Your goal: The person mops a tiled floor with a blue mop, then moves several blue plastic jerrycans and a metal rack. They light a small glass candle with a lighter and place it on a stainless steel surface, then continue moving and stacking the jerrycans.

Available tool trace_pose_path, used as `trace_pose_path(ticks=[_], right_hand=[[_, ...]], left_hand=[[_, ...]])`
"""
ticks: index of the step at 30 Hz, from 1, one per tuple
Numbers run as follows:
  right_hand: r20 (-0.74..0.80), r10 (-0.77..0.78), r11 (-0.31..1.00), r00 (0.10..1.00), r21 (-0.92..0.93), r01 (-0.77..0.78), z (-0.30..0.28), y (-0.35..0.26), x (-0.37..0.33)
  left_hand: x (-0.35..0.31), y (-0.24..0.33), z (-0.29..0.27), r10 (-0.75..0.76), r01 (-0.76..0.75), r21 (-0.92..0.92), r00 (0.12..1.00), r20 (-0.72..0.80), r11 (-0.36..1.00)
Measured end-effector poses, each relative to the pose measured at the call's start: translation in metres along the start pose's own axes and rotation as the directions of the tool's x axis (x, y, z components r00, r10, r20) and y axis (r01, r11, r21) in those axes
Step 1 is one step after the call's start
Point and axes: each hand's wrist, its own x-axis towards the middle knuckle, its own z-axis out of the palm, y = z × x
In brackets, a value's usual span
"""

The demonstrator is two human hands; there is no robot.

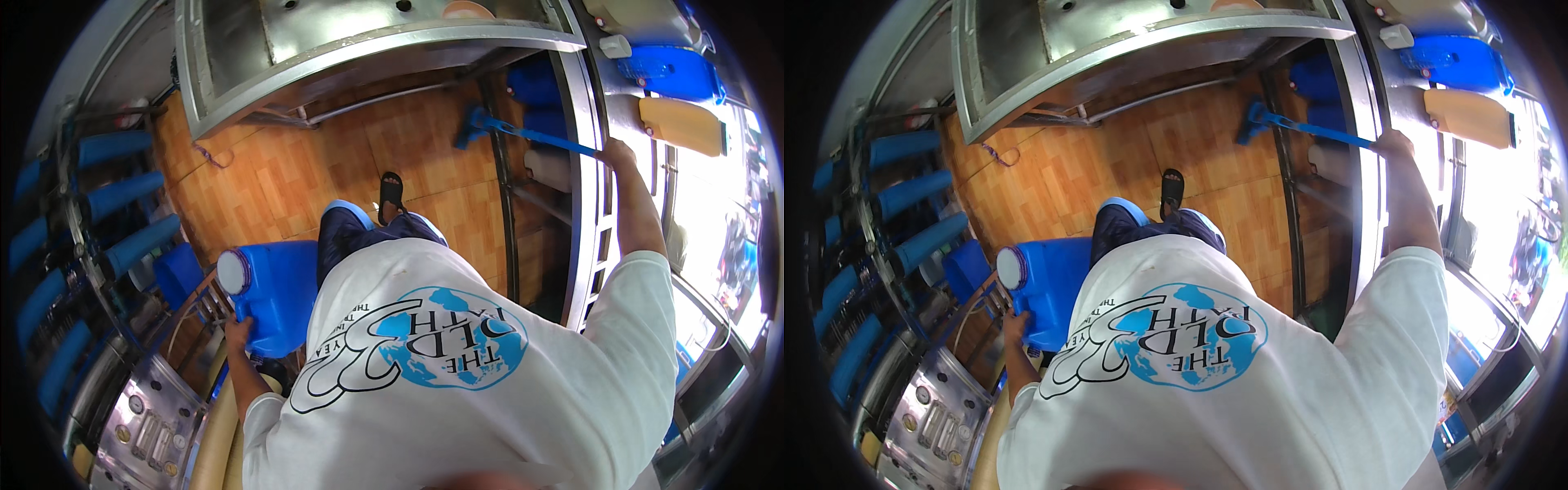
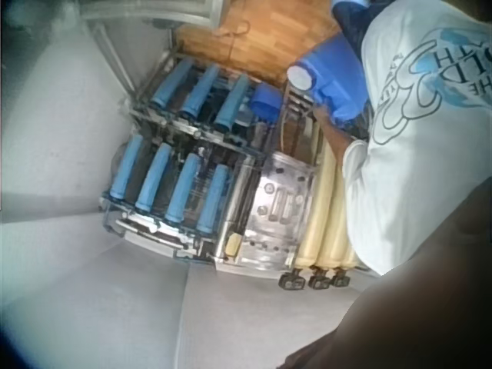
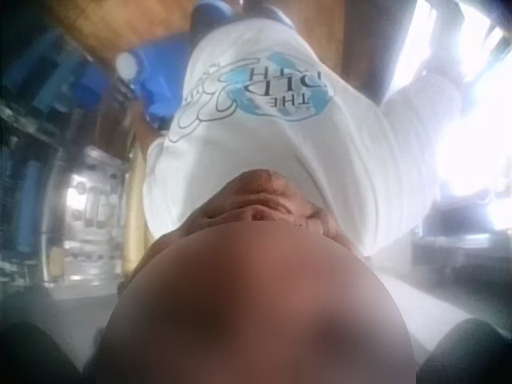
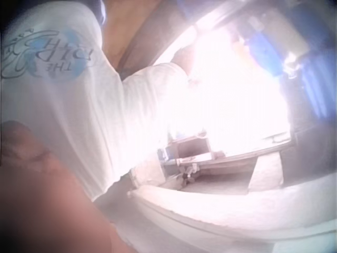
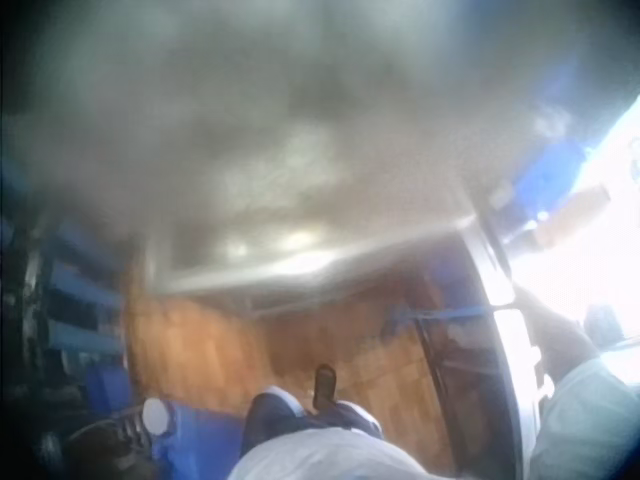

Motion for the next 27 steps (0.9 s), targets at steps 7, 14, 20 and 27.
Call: trace_pose_path(ticks=[7,14,20,27], right_hand=[[-0.218,0.022,0.981,0.976,-0.182,-0.063,0.028,-0.032,0.047],[-0.239,-0.293,0.928,0.926,-0.304,0.215,-0.031,-0.074,-0.038],[-0.347,-0.65,0.755,0.676,-0.393,0.524,-0.113,-0.165,-0.157],[-0.202,-0.771,0.627,0.604,-0.41,0.663,-0.182,-0.352,-0.297]], left_hand=[[0.009,0.016,-0.008,0.132,-0.132,0.003,0.987,-0.09,0.991],[-0.002,0.029,-0.026,0.075,-0.077,0.006,0.949,-0.307,0.997],[0.029,0.02,-0.044,0.206,-0.143,0.167,0.862,-0.463,0.975],[0.122,-0.026,-0.102,0.152,-0.116,0.113,0.9,-0.408,0.987]])
